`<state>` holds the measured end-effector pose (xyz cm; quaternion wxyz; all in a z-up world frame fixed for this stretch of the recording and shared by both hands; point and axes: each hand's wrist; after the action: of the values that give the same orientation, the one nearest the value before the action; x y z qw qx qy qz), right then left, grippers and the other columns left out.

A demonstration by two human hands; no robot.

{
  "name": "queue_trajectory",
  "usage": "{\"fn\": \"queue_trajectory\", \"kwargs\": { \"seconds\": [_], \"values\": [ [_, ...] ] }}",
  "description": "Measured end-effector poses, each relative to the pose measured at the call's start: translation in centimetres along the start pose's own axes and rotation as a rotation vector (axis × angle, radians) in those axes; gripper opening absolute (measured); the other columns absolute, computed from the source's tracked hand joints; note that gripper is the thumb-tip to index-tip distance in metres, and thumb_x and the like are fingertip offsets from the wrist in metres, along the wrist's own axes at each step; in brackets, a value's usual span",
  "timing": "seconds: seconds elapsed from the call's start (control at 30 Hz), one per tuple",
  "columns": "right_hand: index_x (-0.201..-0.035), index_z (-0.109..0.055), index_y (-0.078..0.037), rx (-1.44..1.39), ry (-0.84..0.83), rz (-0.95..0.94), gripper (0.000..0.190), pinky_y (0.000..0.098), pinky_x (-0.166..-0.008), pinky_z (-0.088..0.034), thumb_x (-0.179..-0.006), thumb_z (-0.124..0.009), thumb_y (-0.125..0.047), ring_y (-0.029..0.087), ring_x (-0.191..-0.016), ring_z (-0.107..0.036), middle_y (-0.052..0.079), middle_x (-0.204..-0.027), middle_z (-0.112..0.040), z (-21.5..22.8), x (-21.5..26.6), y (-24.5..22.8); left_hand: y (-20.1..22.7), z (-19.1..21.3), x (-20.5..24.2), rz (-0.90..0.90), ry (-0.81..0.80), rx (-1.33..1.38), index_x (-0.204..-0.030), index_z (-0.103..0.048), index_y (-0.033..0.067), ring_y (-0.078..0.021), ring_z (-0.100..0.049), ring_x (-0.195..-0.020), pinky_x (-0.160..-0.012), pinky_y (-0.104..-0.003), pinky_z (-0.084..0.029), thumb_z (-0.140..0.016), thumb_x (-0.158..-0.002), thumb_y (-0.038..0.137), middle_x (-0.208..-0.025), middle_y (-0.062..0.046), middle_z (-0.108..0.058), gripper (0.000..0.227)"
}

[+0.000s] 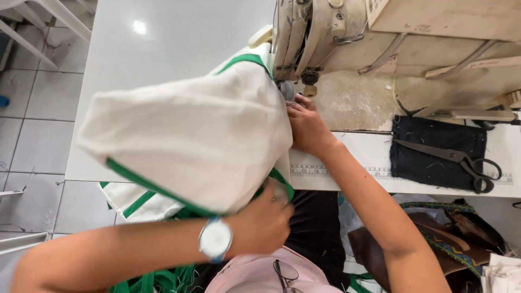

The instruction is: Finishing a canvas bag by positioning it under a sewing machine and trimming excess straps with scissors.

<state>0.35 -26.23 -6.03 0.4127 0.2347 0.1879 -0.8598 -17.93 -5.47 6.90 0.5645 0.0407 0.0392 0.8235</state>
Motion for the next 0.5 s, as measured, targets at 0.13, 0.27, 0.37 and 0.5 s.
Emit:
{"fn": "queue_trajectory", "kwargs": {
  "seconds": [0.13, 0.27, 0.37, 0.5],
  "values": [
    [-0.112, -0.074, -0.014, 0.114, -0.01, 0.042, 0.025, 0.0487, -0.118, -0.033, -0.095, -0.057, -0.022, 0.021, -0.133, -0.06, 0.004, -0.13, -0.069, 1.6, -0.3, -1.6, -8.7, -1.9, -3.0, 0.091, 0.085, -0.343, -0.082, -0.077, 0.0149, -0.0441, -0.064, -0.09, -0.067, -0.054, -0.053, -0.067, -0.081, 0.024, -0.095, -0.015, -0.068, 0.013],
    [-0.132, -0.069, -0.015, 0.14, 0.025, 0.057, 0.038, 0.0492, -0.117, -0.032, -0.097, -0.055, -0.016, 0.023, -0.134, -0.059, 0.007, -0.14, -0.066, 1.2, -0.2, -1.9, -20.2, -5.6, 0.6, 0.758, 0.191, -0.473, -0.117, -0.073, 0.005, -0.0512, -0.068, -0.089, -0.056, -0.052, -0.06, -0.068, -0.082, 0.068, -0.109, -0.032, -0.064, 0.072],
    [-0.13, -0.071, -0.014, 0.188, 0.038, 0.052, 0.037, 0.0473, -0.113, -0.039, -0.095, -0.061, -0.019, 0.024, -0.128, -0.064, 0.008, -0.134, -0.07, 0.4, -0.2, -2.1, -21.3, -5.7, 1.7, 0.665, 0.189, -0.584, -0.129, -0.07, 0.0109, -0.0464, -0.064, -0.1, -0.069, -0.056, -0.05, -0.062, -0.087, 0.067, -0.117, -0.028, -0.066, 0.071],
    [-0.128, -0.071, -0.014, 0.207, 0.055, 0.03, 0.035, 0.0489, -0.113, -0.038, -0.095, -0.066, -0.023, 0.025, -0.126, -0.065, 0.009, -0.13, -0.071, 2.2, -0.8, -4.0, -18.2, -3.4, -0.7, 0.099, 0.543, -0.525, -0.115, -0.066, 0.0179, -0.0322, -0.066, -0.099, -0.078, -0.039, -0.05, -0.057, -0.097, 0.018, -0.118, -0.013, -0.061, 0.02]
  ]
}}
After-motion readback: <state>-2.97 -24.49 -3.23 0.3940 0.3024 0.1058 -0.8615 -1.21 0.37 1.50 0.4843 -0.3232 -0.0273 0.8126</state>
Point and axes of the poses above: each hand's wrist, its own x-axis away from the middle knuckle, its own z-axis out of the back of the hand, y = z × x
